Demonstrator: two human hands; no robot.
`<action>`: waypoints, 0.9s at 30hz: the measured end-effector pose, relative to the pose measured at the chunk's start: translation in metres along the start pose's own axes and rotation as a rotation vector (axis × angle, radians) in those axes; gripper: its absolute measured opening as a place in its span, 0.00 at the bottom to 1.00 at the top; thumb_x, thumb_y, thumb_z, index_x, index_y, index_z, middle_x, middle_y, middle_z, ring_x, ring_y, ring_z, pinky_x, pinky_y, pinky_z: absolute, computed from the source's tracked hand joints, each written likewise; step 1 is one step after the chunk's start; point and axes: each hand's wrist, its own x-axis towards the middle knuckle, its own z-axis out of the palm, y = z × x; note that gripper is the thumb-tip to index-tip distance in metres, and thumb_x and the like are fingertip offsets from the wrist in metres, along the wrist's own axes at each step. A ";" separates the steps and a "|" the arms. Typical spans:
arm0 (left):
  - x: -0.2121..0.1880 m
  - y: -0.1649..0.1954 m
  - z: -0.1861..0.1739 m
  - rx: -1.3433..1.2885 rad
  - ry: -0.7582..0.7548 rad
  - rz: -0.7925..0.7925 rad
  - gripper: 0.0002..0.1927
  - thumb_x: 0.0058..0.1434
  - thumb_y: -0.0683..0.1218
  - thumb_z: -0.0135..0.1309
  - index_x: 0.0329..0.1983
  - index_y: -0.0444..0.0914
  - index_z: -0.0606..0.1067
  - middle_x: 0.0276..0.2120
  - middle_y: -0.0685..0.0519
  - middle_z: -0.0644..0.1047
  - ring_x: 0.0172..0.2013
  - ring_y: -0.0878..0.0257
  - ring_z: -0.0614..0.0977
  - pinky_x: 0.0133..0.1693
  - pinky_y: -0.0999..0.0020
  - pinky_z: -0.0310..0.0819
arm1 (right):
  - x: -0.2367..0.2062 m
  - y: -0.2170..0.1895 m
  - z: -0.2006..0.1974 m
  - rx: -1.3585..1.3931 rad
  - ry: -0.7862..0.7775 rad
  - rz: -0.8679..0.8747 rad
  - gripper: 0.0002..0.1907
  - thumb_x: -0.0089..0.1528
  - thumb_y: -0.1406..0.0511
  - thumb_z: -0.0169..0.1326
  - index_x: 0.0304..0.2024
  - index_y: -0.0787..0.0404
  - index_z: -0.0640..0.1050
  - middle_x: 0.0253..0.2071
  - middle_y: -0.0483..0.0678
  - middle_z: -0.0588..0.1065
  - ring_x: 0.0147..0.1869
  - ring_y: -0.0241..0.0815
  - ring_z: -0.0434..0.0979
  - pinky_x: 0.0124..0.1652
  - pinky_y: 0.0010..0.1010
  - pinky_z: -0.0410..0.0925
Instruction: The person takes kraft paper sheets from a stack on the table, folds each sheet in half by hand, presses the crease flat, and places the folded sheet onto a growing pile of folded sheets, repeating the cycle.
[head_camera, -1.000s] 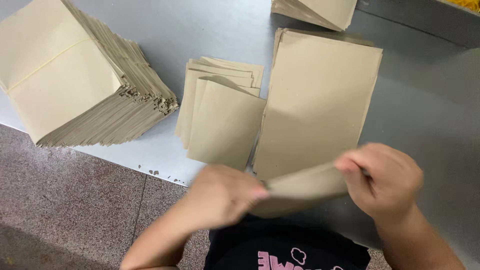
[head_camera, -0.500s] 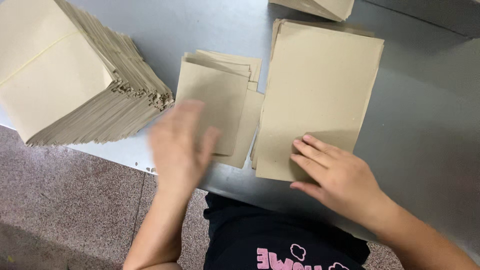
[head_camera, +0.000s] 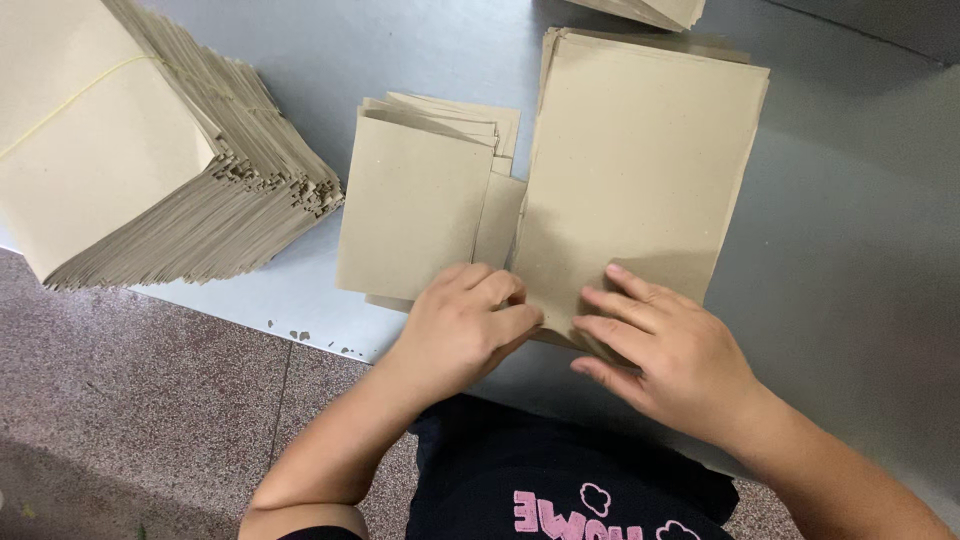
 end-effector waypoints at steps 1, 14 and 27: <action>0.001 0.002 0.001 -0.053 0.010 -0.026 0.08 0.56 0.48 0.64 0.37 0.43 0.81 0.33 0.54 0.76 0.36 0.57 0.79 0.40 0.60 0.71 | 0.000 0.001 0.002 0.041 0.006 0.000 0.18 0.54 0.54 0.65 0.41 0.55 0.83 0.51 0.48 0.80 0.62 0.51 0.76 0.52 0.41 0.71; 0.000 -0.001 0.028 -0.666 0.120 -0.495 0.48 0.54 0.55 0.73 0.69 0.45 0.54 0.59 0.46 0.67 0.60 0.56 0.71 0.56 0.63 0.72 | -0.029 0.024 0.024 0.686 0.115 0.276 0.07 0.64 0.68 0.54 0.43 0.64 0.79 0.41 0.51 0.79 0.41 0.42 0.78 0.42 0.32 0.72; 0.032 0.026 0.025 -1.411 0.364 -0.244 0.56 0.72 0.32 0.53 0.83 0.51 0.25 0.68 0.37 0.67 0.60 0.57 0.75 0.61 0.62 0.75 | -0.001 -0.003 -0.007 0.524 0.750 0.089 0.14 0.72 0.67 0.42 0.59 0.64 0.61 0.64 0.64 0.65 0.68 0.48 0.64 0.68 0.39 0.62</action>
